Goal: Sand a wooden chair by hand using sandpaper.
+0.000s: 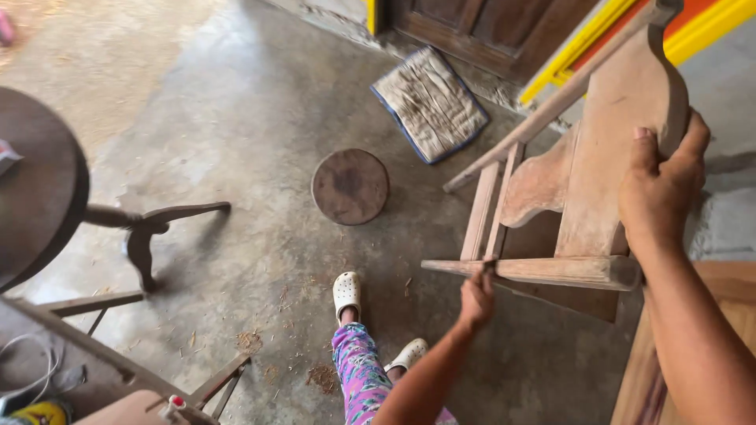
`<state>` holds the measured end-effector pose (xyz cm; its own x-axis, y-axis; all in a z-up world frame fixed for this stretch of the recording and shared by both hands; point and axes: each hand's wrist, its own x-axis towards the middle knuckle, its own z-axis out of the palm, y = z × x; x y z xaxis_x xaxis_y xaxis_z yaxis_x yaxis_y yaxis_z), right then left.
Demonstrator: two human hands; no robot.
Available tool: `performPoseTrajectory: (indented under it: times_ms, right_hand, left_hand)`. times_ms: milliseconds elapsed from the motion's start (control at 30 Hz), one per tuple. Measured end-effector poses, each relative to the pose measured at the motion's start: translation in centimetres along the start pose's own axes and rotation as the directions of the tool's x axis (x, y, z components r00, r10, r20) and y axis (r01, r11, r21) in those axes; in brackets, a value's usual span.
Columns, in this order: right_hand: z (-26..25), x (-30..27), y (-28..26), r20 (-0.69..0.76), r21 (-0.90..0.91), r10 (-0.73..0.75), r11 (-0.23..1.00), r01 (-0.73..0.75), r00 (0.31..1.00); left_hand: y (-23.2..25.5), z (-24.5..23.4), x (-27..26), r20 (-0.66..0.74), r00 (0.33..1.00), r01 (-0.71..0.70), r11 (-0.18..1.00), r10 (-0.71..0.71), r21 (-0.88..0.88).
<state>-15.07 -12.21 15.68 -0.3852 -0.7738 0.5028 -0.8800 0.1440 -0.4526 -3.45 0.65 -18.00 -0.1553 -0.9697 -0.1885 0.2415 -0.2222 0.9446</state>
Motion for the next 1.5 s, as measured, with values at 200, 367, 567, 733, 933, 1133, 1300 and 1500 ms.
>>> performPoseTrajectory:
  times_ms: [200, 367, 567, 733, 933, 1133, 1300, 1500]
  right_hand:
    - [-0.7, -0.4, -0.6, 0.035, 0.039, 0.025, 0.999, -0.027, 0.999]
    - [-1.3, -1.2, -0.9, 0.085, 0.061, 0.039, 0.997, -0.044, 0.996]
    - [-1.9, -0.2, -3.7, 0.113, 0.105, 0.089, 0.989, -0.101, 0.99]
    - [-2.2, -0.4, -4.6, 0.126, -0.057, 0.113, 0.993, -0.106, 0.986]
    - [-2.2, -0.6, -5.4, 0.105, -0.083, 0.401, 0.915, -0.394, 0.91]
    - [-1.9, 0.1, -6.9, 0.105, -0.005, 0.338, 0.941, -0.339, 0.935]
    - [-1.7, 0.5, -6.6, 0.079, -0.116, 0.258, 0.962, -0.248, 0.963]
    - [-2.1, 0.4, -6.6, 0.101, -0.08, 0.447, 0.894, -0.441, 0.889]
  left_hand:
    - [1.5, -0.6, 0.5, 0.064, 0.984, 0.146, 0.962, -0.165, 0.232]
    - [21.5, -1.8, -4.6, 0.274, 0.959, -0.054, 0.996, 0.071, -0.07]
    - [4.2, -2.6, 0.2, 0.161, 0.987, -0.01, 0.999, 0.001, 0.051]
    - [6.1, -5.1, 2.3, 0.388, 0.893, 0.189, 0.973, -0.227, 0.134]
    - [22.2, -5.9, 8.1, 0.887, 0.437, -0.194, 0.979, 0.147, -0.067]
    - [11.9, -7.0, 11.0, 0.898, 0.427, 0.047, 0.995, -0.101, 0.09]
    - [19.5, -6.5, 9.8, 0.917, 0.386, -0.158, 0.987, 0.098, -0.039]
    - [15.7, -6.8, 11.4, 0.886, 0.415, -0.194, 0.932, -0.206, 0.307]
